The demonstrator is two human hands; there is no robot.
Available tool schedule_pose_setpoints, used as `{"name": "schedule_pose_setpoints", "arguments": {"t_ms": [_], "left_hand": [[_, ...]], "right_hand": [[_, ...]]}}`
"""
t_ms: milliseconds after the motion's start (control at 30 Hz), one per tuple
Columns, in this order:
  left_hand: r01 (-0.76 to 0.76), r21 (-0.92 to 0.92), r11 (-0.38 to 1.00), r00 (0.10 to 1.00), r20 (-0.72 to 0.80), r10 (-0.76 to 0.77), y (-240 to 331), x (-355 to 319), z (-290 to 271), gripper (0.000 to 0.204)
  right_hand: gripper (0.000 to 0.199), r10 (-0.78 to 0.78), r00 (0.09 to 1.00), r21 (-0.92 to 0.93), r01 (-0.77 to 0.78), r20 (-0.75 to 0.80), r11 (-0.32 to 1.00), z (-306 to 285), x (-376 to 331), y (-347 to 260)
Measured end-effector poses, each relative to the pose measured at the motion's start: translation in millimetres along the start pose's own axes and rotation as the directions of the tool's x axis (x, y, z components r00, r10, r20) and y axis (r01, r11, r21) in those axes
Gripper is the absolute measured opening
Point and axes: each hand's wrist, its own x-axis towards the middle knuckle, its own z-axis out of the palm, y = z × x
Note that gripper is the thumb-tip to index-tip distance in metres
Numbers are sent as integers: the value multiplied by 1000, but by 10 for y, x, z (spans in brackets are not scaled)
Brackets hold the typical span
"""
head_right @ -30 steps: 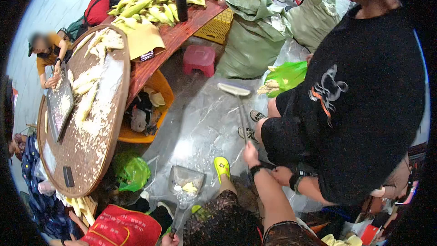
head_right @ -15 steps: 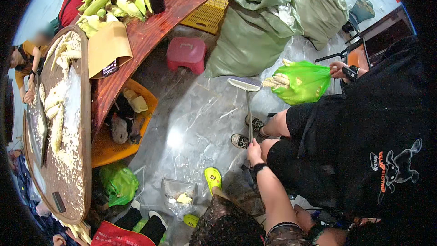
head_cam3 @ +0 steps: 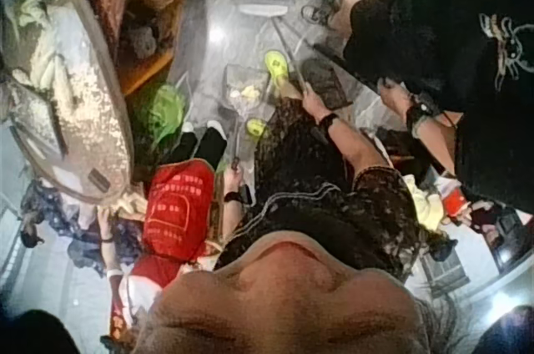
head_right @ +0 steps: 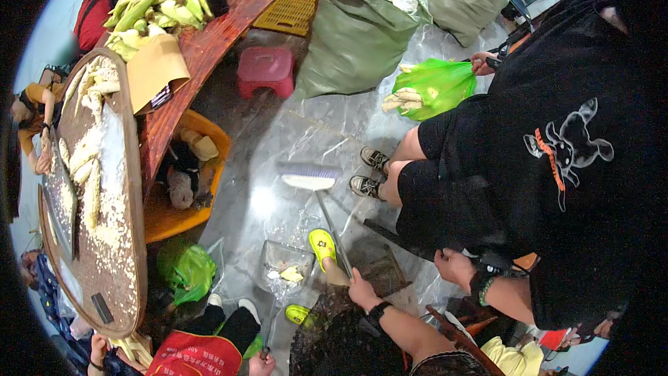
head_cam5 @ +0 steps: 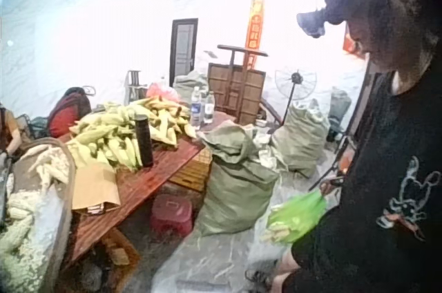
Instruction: Sweeping debris and scrap material from the floor using a broom and dustpan in a shoe factory.
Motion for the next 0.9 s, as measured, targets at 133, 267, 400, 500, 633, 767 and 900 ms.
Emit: {"name": "schedule_pose_setpoints", "arguments": {"t_ms": [133,267,400,500,633,767,900], "left_hand": [[-173,83,981,985,-3,174,69,-44,-209,11],[425,-902,-73,849,425,-313,-661,-62,-32,9],[478,-872,-109,810,485,-328,-703,-104,33,9],[522,-844,-125,774,530,-347,-1041,-261,53,13],[535,-844,-28,781,507,-364,-1345,-364,28,15],[492,-870,-31,818,474,-325,-1630,-353,77,15],[500,-863,-69,825,499,-265,-1909,-549,191,16]], "right_hand": [[39,-57,996,187,44,67,981,20,-507,422],[36,-259,955,129,278,-146,952,-340,-541,92],[28,-420,823,13,460,-381,888,-457,1111,60],[27,-336,898,-210,284,-283,936,-313,1185,-757],[34,-126,967,-44,120,-220,992,771,537,-604],[39,-181,966,-170,150,-186,974,1748,-424,158],[39,-191,973,-253,154,-128,955,2008,-1462,682]]}}
